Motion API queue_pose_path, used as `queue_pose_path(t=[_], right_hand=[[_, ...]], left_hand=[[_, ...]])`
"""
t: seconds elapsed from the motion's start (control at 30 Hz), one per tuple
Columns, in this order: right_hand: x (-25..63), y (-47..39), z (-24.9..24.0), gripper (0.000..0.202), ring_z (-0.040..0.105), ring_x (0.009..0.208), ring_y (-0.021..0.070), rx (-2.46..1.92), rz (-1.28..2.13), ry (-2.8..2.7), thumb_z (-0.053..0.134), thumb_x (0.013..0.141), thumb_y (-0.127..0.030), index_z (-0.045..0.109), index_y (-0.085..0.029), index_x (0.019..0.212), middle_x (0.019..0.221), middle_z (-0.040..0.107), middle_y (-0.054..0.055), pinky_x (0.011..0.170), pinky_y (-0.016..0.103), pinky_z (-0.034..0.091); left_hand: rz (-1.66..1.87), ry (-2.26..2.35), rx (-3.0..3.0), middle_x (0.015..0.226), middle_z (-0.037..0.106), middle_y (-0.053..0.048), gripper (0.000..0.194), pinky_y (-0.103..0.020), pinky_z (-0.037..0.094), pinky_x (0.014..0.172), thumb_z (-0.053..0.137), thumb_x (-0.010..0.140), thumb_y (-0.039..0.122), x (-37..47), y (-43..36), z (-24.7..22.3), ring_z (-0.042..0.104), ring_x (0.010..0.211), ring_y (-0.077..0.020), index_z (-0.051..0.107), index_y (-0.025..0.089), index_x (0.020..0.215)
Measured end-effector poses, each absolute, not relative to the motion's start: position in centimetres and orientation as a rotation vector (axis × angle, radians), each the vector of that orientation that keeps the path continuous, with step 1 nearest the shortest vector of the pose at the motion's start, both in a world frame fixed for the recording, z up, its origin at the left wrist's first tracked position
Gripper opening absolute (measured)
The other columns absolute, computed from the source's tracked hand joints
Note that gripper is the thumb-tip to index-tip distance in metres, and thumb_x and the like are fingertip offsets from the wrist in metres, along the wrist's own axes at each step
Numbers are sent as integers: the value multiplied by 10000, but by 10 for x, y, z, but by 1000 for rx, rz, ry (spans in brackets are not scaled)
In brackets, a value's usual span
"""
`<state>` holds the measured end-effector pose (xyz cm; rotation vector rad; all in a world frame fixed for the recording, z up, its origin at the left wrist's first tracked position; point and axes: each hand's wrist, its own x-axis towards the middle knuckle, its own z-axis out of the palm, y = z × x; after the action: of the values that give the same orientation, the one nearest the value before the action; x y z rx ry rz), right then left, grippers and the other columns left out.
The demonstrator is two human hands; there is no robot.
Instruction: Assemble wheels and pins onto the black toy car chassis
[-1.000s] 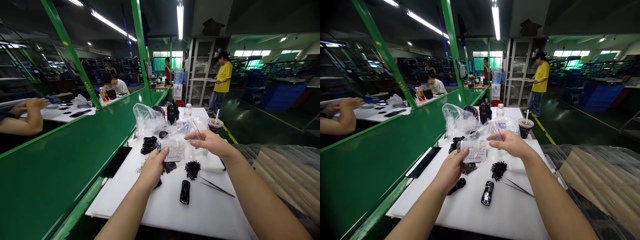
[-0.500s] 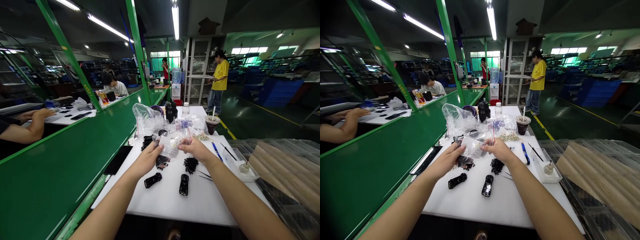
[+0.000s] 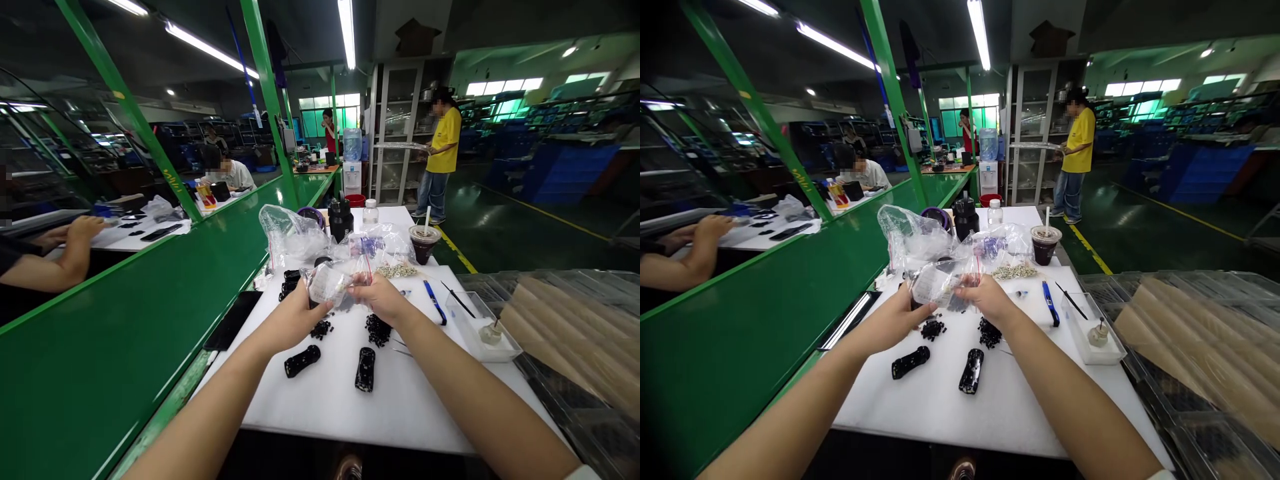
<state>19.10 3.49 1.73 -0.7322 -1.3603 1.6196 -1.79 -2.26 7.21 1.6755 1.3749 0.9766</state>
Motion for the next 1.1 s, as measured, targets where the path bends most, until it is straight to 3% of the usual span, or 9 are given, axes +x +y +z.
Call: queue_pose_path(t=[0.1, 0.23, 0.4, 0.5, 0.6, 0.7, 0.87, 1.0, 1.1], right_hand=[[195, 38, 7, 190, 637, 851, 166, -736, 1688, -1343, 713, 871, -253, 646, -117, 986, 931, 666, 46, 830, 351, 521], [202, 44, -3, 161, 642, 897, 175, -772, 1696, -1347, 709, 884, -235, 651, -118, 978, 946, 670, 43, 882, 376, 514], [193, 53, -5, 123, 640, 867, 165, -806, 1645, -1372, 699, 899, -218, 659, -111, 944, 925, 668, 37, 877, 371, 517], [186, 54, -4, 124, 632, 811, 151, -835, 1606, -1359, 676, 919, -236, 643, -117, 925, 878, 653, 21, 827, 347, 524], [186, 48, 1, 137, 630, 788, 148, -838, 1588, -1395, 665, 926, -254, 639, -119, 920, 853, 651, 17, 818, 344, 523], [193, 40, 16, 149, 647, 843, 165, -835, 1561, -1478, 686, 892, -253, 653, -117, 942, 886, 674, 36, 867, 370, 518], [222, 21, 50, 218, 659, 937, 198, -973, 1370, -1635, 646, 876, -292, 700, -136, 1018, 983, 708, 75, 917, 392, 503], [258, -33, 53, 374, 562, 1201, 251, -1194, 1007, -1762, 643, 901, -360, 678, -227, 1248, 1275, 633, 88, 1020, 425, 455], [277, -82, 23, 350, 511, 1210, 317, -1373, 714, -1815, 600, 912, -232, 678, -149, 1243, 1286, 597, 150, 1077, 526, 378]], left_hand=[[884, 1431, 1792, 1063, 693, -67, 452, -321, 473, 818, 714, 790, 449, -20, -9, 79, 615, 962, -260, 655, 202, 1165], [773, 1468, 1826, 892, 686, -49, 379, -302, 495, 695, 629, 838, 524, -26, 5, 74, 617, 804, -226, 670, 189, 1011], [766, 1540, 1729, 911, 682, -70, 441, -269, 526, 551, 547, 865, 586, -26, 5, 61, 650, 806, -229, 643, 184, 1021], [781, 1552, 1682, 895, 691, -75, 438, -279, 547, 551, 602, 831, 570, -23, 4, 61, 664, 791, -232, 645, 175, 1014], [794, 1530, 1624, 942, 706, -85, 542, -281, 536, 505, 692, 773, 567, -21, 1, 65, 677, 786, -249, 636, 184, 1152], [839, 1463, 1543, 973, 723, -114, 566, -322, 572, 583, 700, 773, 598, -16, -6, 65, 692, 870, -279, 663, 150, 1117], [981, 1271, 1448, 1067, 738, -130, 554, -394, 531, 967, 714, 779, 597, -3, -10, 54, 679, 1056, -289, 705, 119, 1060], [1067, 1255, 1392, 1092, 733, -131, 598, -387, 553, 894, 665, 813, 615, -5, -7, 47, 705, 965, -273, 659, 129, 1162], [1031, 1317, 1450, 1005, 740, -92, 536, -346, 547, 791, 655, 818, 615, -6, -7, 48, 695, 884, -253, 684, 156, 1093]])
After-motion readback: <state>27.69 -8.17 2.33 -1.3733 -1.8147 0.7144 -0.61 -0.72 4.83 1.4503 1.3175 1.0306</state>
